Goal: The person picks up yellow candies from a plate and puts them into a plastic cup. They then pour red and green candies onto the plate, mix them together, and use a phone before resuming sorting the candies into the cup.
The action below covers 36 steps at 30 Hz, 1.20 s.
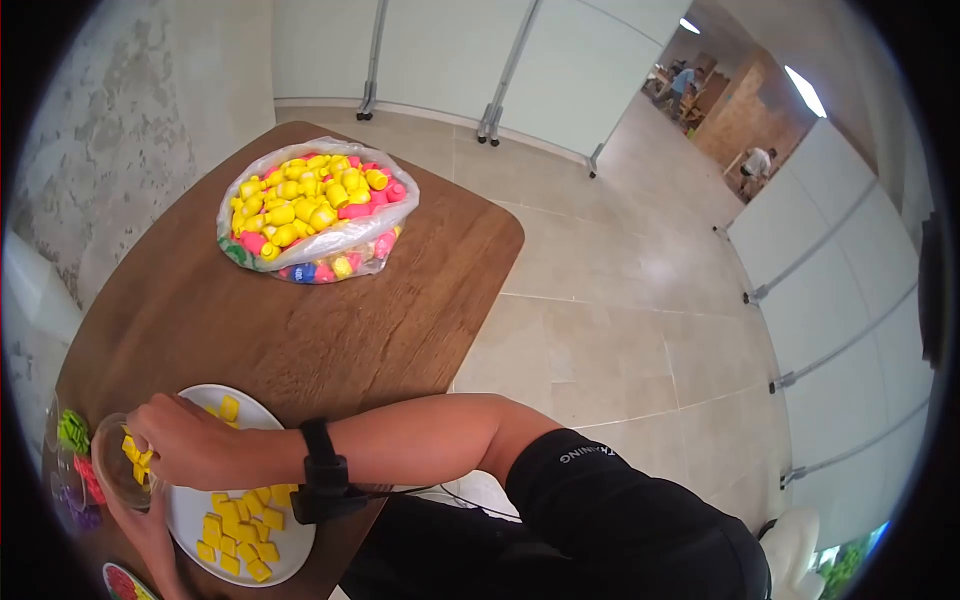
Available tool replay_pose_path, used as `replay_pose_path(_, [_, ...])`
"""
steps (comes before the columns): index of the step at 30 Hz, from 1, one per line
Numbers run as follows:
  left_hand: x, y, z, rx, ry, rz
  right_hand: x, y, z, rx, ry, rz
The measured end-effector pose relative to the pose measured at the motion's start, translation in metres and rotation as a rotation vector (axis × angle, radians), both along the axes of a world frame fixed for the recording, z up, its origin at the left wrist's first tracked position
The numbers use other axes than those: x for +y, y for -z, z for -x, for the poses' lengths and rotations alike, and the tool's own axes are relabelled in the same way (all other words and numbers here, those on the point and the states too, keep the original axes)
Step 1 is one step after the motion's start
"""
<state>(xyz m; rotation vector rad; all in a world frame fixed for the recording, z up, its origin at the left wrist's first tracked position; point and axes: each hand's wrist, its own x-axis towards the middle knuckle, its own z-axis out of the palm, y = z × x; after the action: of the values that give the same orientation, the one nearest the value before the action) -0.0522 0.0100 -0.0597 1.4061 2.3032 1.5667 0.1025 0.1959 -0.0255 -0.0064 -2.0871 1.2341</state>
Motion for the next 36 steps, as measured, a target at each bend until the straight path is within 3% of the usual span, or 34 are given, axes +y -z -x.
replay_pose_path(2, [0.003, -0.006, -0.006, 0.057, -0.004, 0.037, -0.001, -0.010, 0.002, -0.159, -0.100, 0.275])
replay_pose_path(6, [-0.001, 0.003, 0.001, 0.049, -0.009, 0.037, -0.006, 0.005, 0.007, 0.024, -0.029, 0.263])
replay_pose_path(8, [-0.001, 0.006, 0.004, -0.043, -0.038, 0.015, 0.001, 0.002, 0.009, -0.063, -0.089, 0.086])
replay_pose_path(12, [0.001, 0.005, 0.008, -0.054, 0.033, -0.055, 0.012, -0.018, 0.003, -0.223, -0.078, 0.008])
replay_pose_path(14, [0.000, 0.009, 0.011, -0.084, -0.001, -0.080, 0.014, -0.025, 0.000, -0.265, 0.020, -0.302])
replay_pose_path(15, [0.000, 0.009, 0.011, -0.085, 0.002, -0.073, 0.017, -0.023, -0.003, -0.266, 0.022, -0.295])
replay_pose_path(17, [0.000, 0.009, 0.010, -0.102, 0.018, -0.096, 0.026, -0.017, -0.013, -0.133, 0.105, -0.678])
replay_pose_path(18, [0.000, 0.008, 0.010, -0.102, 0.016, -0.097, 0.030, -0.020, -0.018, -0.132, 0.103, -0.678])
replay_pose_path(20, [0.000, 0.008, 0.008, -0.079, 0.006, -0.080, 0.037, -0.023, -0.025, -0.380, 0.164, -0.795])
replay_pose_path(24, [0.000, 0.005, 0.005, -0.093, -0.013, -0.074, 0.041, -0.018, -0.020, -0.516, 0.229, -0.800])
replay_pose_path(27, [0.000, 0.008, 0.005, -0.074, 0.006, -0.076, 0.040, -0.021, -0.027, -0.627, 0.106, -0.706])
replay_pose_path(36, [-0.003, 0.010, 0.011, -0.125, 0.017, -0.093, 0.017, 0.006, -0.020, -0.341, -0.038, -0.552])
